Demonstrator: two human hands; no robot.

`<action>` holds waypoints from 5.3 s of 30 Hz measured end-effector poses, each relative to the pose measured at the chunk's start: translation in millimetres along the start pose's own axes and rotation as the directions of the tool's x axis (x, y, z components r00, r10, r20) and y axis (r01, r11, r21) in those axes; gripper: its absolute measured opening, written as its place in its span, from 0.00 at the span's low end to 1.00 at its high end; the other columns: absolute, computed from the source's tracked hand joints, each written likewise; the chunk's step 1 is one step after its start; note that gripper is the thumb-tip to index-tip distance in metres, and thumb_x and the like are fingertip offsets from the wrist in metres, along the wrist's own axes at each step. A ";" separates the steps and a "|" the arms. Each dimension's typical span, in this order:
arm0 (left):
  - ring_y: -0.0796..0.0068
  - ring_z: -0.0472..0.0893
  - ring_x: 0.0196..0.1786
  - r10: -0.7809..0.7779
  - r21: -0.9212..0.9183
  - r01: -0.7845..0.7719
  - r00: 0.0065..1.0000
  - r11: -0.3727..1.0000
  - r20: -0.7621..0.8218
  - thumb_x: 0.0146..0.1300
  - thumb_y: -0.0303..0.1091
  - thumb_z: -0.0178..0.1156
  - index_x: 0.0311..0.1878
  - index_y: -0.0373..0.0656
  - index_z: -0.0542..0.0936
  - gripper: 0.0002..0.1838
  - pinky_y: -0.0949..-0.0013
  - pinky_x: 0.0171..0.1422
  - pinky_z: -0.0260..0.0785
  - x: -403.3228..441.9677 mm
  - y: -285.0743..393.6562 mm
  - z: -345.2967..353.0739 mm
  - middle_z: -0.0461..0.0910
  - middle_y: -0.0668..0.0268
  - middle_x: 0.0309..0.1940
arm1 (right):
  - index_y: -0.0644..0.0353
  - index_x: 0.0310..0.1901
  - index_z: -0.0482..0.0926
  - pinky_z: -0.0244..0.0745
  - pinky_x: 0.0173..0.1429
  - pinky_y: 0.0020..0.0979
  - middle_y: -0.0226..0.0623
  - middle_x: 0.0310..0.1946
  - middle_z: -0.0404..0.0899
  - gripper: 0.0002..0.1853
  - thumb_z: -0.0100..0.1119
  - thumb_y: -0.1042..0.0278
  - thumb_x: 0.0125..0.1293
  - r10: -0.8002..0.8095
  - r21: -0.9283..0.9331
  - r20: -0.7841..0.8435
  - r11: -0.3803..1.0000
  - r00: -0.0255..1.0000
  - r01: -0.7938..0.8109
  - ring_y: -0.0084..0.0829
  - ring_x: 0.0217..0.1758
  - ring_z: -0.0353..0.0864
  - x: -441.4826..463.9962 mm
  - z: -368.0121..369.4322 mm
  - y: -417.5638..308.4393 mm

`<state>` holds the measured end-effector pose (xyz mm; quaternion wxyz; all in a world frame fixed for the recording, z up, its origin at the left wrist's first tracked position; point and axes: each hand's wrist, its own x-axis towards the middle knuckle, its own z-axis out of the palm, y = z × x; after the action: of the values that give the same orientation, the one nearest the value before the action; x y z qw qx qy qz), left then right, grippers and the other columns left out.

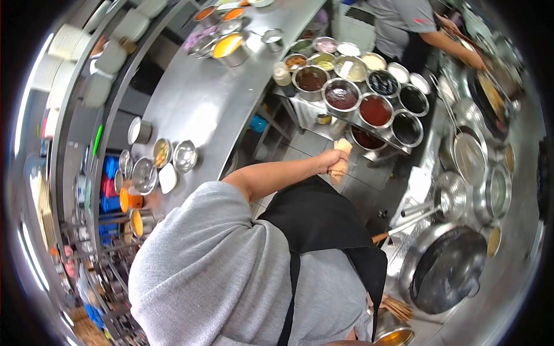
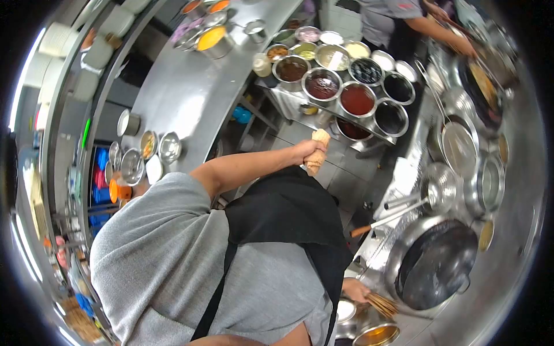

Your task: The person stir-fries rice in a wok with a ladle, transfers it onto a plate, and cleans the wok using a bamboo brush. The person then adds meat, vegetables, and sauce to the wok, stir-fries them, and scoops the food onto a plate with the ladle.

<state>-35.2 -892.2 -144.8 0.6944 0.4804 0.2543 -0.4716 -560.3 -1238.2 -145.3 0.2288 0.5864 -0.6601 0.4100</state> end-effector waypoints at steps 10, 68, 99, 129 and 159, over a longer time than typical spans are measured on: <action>0.64 0.83 0.34 0.147 0.007 -0.149 0.965 0.989 -0.217 0.57 0.29 0.64 0.46 0.37 0.77 0.14 0.58 0.37 0.78 -31.0 19.3 -147.8 0.80 0.60 0.34 | 0.71 0.48 0.80 0.73 0.52 0.49 0.53 0.46 0.83 0.16 0.54 0.72 0.60 -0.171 0.161 0.908 0.985 0.382 0.056 0.53 0.48 0.82 -130.9 -54.3 -66.8; 0.67 0.85 0.46 0.520 -0.302 -0.510 0.853 0.805 -0.055 0.68 0.44 0.67 0.66 0.39 0.66 0.31 0.62 0.50 0.81 -202.4 71.3 -162.5 0.82 0.56 0.48 | 0.64 0.28 0.76 0.69 0.36 0.48 0.54 0.23 0.75 0.22 0.55 0.52 0.73 -0.732 0.934 -0.030 0.222 -0.681 -0.279 0.55 0.28 0.75 -142.6 -281.5 -516.1; 0.70 0.83 0.46 -0.083 0.545 -0.405 0.743 0.734 0.664 0.66 0.27 0.66 0.64 0.38 0.68 0.26 0.65 0.51 0.78 -188.1 14.5 187.9 0.81 0.60 0.48 | 0.63 0.46 0.72 0.63 0.18 0.26 0.29 0.20 0.70 0.12 0.60 0.73 0.62 -0.268 0.156 0.953 0.041 0.140 -0.987 0.22 0.13 0.66 -47.1 -113.0 -237.2; 0.47 0.81 0.53 -0.475 -0.158 -0.976 -0.069 -0.148 0.877 0.57 0.31 0.63 0.52 0.47 0.74 0.18 0.49 0.53 0.72 -14.1 -151.9 444.0 0.83 0.55 0.46 | 0.58 0.46 0.72 0.61 0.11 0.25 0.24 0.18 0.66 0.07 0.49 0.76 0.69 0.603 0.643 0.737 -0.486 0.305 -0.591 0.21 0.10 0.63 40.6 -273.9 -97.7; 0.62 0.85 0.42 -0.010 0.237 -0.014 0.995 0.971 0.101 0.69 0.38 0.62 0.63 0.35 0.69 0.25 0.59 0.48 0.80 -105.1 24.6 25.6 0.83 0.56 0.45 | 0.61 0.51 0.68 0.56 0.12 0.24 0.25 0.15 0.60 0.10 0.49 0.77 0.69 -0.664 -0.372 0.666 0.099 -0.340 -0.923 0.19 0.09 0.58 32.1 -157.2 -281.3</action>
<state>-60.3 -869.9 -39.0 0.6442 0.5359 0.1601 -0.5217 -324.6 -1123.1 44.6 -0.9185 0.2657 -0.2767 0.0963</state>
